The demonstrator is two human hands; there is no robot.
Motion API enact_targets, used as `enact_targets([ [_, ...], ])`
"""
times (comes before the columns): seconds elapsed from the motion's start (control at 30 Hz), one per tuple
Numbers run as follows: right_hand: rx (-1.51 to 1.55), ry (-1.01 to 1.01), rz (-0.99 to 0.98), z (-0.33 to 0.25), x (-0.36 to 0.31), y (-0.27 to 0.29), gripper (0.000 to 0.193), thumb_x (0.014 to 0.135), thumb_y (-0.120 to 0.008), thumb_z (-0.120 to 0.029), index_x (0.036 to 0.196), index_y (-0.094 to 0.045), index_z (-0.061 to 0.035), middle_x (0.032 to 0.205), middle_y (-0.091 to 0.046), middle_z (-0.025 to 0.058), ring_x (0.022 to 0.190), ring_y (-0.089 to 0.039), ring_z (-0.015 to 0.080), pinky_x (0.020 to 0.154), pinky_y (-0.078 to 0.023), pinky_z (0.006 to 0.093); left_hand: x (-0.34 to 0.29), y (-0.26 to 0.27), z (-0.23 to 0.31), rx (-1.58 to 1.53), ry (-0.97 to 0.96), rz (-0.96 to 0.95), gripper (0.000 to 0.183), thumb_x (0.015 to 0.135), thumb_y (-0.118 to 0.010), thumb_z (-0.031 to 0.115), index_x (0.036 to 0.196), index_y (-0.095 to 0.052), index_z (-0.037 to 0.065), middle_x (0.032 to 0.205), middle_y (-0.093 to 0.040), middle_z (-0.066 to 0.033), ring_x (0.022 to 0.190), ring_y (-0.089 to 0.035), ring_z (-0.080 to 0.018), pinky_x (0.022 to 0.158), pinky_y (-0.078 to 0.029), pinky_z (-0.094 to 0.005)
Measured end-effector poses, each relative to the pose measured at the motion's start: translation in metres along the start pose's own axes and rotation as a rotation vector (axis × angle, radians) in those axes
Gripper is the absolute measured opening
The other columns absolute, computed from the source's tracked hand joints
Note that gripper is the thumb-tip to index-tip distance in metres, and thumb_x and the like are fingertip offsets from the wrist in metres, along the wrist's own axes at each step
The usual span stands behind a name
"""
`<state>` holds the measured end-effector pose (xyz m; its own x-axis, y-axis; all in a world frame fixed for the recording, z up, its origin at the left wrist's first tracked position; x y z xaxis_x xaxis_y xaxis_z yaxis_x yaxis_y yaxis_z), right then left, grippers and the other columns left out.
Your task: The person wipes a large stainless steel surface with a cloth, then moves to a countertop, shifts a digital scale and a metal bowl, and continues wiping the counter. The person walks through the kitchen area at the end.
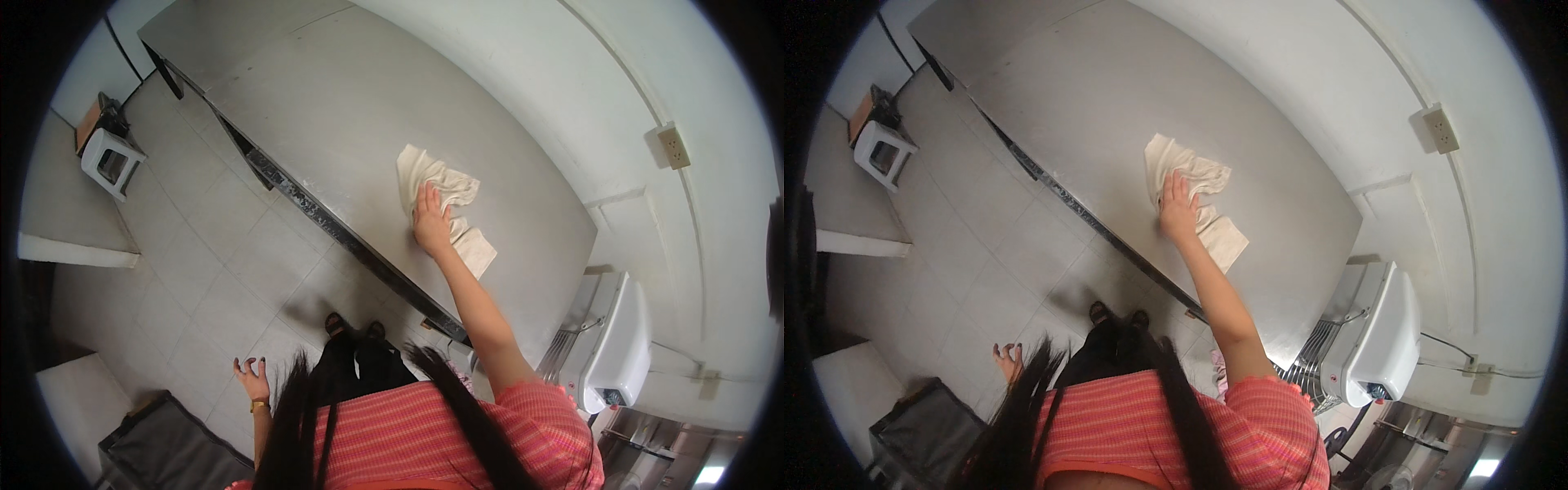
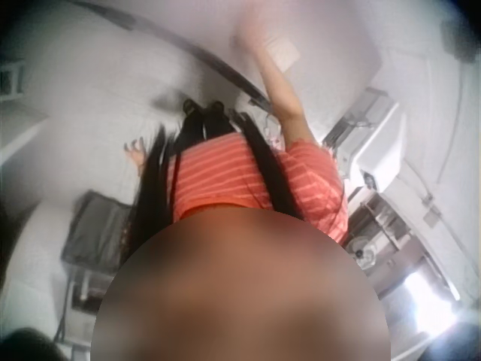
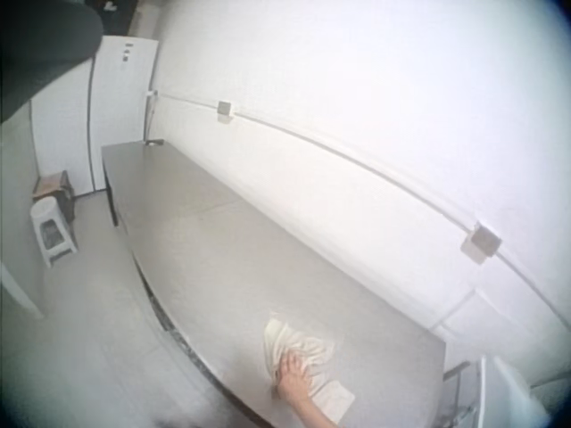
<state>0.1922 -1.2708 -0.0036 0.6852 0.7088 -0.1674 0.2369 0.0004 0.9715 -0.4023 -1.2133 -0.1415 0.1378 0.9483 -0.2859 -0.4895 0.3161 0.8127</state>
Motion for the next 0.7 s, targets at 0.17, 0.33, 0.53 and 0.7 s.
enact_targets([
  [0.17,-0.099,-0.035,0.073,0.038,0.026,0.011,0.060,0.095,-0.038,-0.024,0.148,-0.013,-0.0130,0.155,-0.009,0.0055,0.142,-0.014,0.0249,0.111,-0.013,0.0547,-0.004,-0.009,-0.015,0.040,0.045,-0.048,0.033,0.084,-0.065,0.030,0.105,-0.058,0.006,0.140,-0.025,-0.0273,0.128,-0.029,-0.0433,0.104,-0.028,-0.0489],
  [0.33,-0.228,0.068,0.062,0.014,0.005,-0.001,0.058,0.094,-0.038,-0.022,0.147,-0.016,-0.0118,0.154,-0.014,0.0060,0.142,-0.016,0.0244,0.111,-0.013,0.0538,-0.003,-0.016,-0.011,0.020,0.001,-0.074,0.036,0.083,-0.065,0.033,0.104,-0.058,0.005,0.140,-0.026,-0.0279,0.126,-0.030,-0.0447,0.103,-0.028,-0.0502],
  [0.53,-0.168,0.076,0.122,0.033,-0.011,0.008,0.055,0.096,-0.035,-0.027,0.147,-0.019,-0.0125,0.153,-0.019,0.0074,0.141,-0.016,0.0235,0.111,-0.013,0.0524,0.009,-0.026,-0.001,0.047,-0.017,-0.143,0.037,0.084,-0.065,0.034,0.103,-0.058,0.003,0.140,-0.026,-0.0280,0.128,-0.028,-0.0437,0.104,-0.027,-0.0499],
  [0.7,0.006,-0.571,0.312,0.239,-0.082,0.023,0.055,0.097,-0.031,-0.028,0.146,-0.017,-0.0079,0.152,-0.019,0.0142,0.139,-0.021,0.0295,0.111,-0.016,0.0509,0.029,0.001,0.034,0.088,-0.156,-0.086,0.034,0.085,-0.064,0.030,0.105,-0.057,0.003,0.141,-0.025,-0.0261,0.130,-0.027,-0.0419,0.105,-0.027,-0.0492],
])
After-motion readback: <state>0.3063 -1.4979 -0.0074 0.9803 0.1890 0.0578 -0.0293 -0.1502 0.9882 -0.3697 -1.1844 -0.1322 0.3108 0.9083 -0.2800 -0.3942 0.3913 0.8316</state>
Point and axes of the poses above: each hand's wrist, its own x-axis towards the middle knuckle, its own y-axis out of the back of the hand, z = x × y, the point moved 5 cm from there along x, towards the middle knuckle
